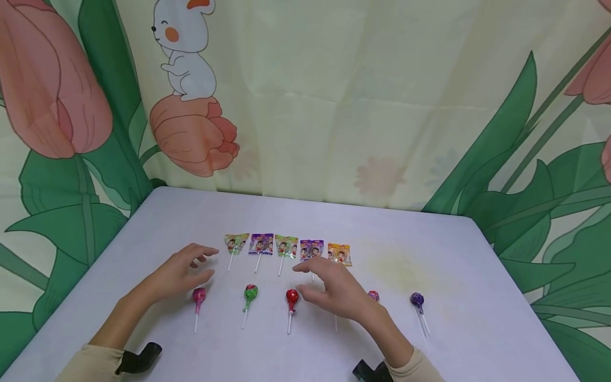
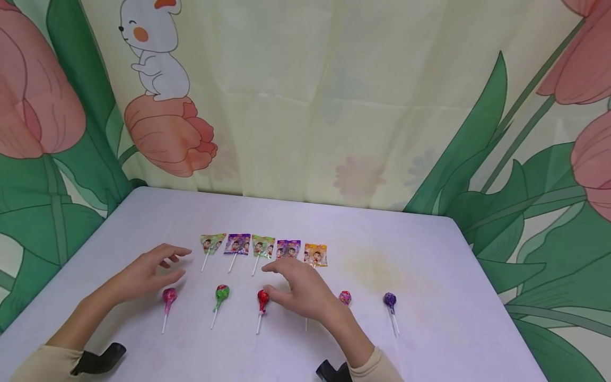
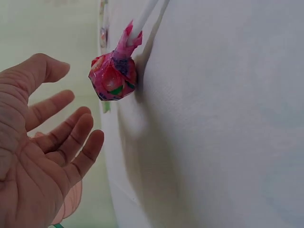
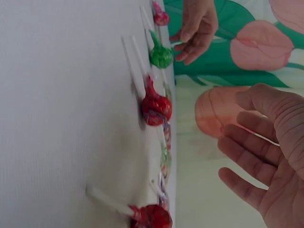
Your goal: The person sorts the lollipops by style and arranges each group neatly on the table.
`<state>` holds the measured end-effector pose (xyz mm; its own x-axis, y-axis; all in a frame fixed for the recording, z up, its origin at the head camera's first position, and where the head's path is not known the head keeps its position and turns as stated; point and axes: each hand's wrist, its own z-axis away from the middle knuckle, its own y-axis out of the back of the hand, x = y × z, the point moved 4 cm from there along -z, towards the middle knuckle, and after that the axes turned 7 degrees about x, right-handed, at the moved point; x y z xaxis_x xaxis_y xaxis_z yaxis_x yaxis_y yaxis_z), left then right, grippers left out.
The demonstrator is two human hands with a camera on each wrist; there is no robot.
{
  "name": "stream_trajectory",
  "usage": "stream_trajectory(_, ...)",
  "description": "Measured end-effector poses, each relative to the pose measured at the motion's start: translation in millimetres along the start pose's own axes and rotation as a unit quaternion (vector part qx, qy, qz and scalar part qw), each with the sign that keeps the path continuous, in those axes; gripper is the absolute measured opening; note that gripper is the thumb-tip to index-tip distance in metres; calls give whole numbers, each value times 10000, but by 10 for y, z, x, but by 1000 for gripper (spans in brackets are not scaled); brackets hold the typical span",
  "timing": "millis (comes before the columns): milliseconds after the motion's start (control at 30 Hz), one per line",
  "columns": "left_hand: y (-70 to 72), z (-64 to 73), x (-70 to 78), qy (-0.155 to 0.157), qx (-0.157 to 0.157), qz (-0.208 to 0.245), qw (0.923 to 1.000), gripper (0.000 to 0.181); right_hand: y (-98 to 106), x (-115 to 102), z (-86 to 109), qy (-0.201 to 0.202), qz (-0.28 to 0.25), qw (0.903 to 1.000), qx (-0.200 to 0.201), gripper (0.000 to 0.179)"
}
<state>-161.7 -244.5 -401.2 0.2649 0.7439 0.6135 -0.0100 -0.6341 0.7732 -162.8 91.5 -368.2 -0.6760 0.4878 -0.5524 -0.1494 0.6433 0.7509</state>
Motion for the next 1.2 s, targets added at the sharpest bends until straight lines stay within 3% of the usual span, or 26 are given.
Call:
stream_trajectory(533, 49, 255, 41, 212, 8, -17, 9998, 53, -379, -185, -154, 68, -142, 9991, -394, 35)
stream_trajectory(867, 55, 376, 11, 143, -1, -154, 9998, 54, -564, -271, -269, -166, -11, 9973, -713, 37)
stream_trajectory(1200, 3, 442, 12, 12, -72, -50, 10000, 53, -764, -292, -349, -3, 82, 9968, -796, 32)
